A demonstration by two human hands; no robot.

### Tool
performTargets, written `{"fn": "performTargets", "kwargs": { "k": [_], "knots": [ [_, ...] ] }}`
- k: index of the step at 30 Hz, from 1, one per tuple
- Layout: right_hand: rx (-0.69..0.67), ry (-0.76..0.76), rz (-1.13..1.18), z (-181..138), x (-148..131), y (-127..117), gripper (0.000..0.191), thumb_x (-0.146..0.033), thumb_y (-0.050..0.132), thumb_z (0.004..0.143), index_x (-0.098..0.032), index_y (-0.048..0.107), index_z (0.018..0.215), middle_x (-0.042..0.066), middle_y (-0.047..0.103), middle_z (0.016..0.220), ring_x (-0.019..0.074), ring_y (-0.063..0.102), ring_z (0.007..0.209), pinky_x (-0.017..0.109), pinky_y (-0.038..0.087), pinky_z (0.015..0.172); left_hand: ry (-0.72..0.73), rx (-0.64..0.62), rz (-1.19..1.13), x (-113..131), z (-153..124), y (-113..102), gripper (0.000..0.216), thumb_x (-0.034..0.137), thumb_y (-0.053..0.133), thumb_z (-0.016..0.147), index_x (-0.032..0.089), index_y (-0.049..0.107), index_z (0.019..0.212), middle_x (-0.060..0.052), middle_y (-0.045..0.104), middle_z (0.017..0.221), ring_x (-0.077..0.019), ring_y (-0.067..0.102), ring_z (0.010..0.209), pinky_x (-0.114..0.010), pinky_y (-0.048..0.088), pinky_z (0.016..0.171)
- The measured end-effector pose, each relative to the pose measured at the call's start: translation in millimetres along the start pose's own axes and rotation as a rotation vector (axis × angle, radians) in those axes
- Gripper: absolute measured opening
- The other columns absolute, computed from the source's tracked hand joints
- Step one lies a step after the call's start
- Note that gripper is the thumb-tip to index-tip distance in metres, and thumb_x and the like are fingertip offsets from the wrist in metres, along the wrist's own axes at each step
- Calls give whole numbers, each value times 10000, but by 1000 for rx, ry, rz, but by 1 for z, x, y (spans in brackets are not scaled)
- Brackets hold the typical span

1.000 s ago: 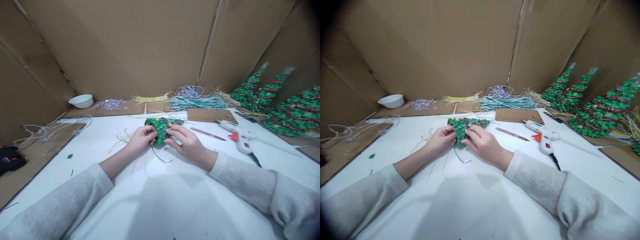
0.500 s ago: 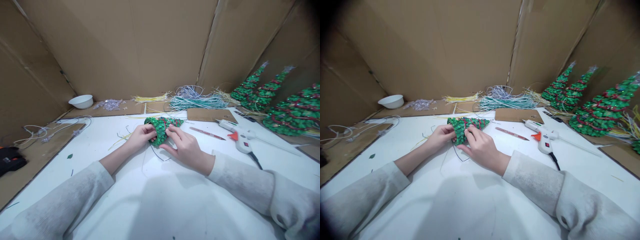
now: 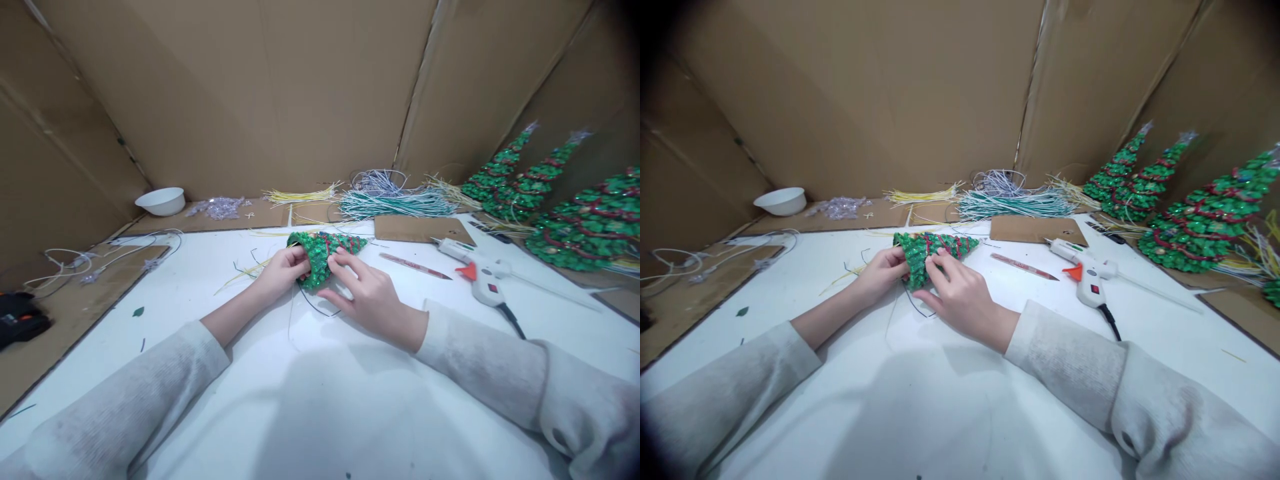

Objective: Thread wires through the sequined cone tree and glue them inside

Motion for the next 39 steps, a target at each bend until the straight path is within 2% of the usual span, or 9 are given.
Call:
{"fn": "performTargets", "kwargs": {
  "k": [11,18,23,39],
  "knots": [
    [-71,5,8,0,3,2,385,-369,550,853,-64,595,1083,179,646,1045,277,603,1039,380,534,811,19,23,-27,3,-2,2,174,301,676,741,159,690,840,17,578,615,-98,437,545,-220,323,513],
    [-20,37,113,-3,5,6,372,-333,564,845,-53,557,1091,180,648,1051,266,563,1098,434,467,924,22,45,-9,2,-4,0,199,305,680,740,161,681,878,9,590,646,-104,464,557,-227,346,524],
    [-14,22,78,-4,3,6,380,-352,545,855,-56,565,1093,182,647,1057,265,570,1086,432,466,916,9,48,1,0,-3,-2,189,318,704,709,140,681,768,4,576,600,-110,467,542,-238,354,524],
    [-132,-16,45,1,4,3,355,-319,493,893,-56,587,1112,181,649,1086,273,565,1105,442,438,909,-1,44,-25,-2,1,-2,204,349,708,698,150,698,745,4,579,589,-101,406,504,-244,301,491]
  ]
}}
Point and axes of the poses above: each hand's wrist, its own z-axis towards the middle knuckle, its own y-axis out of the palm, x = y × z, the point moved 1 cm from there along z, towards the middle knuckle
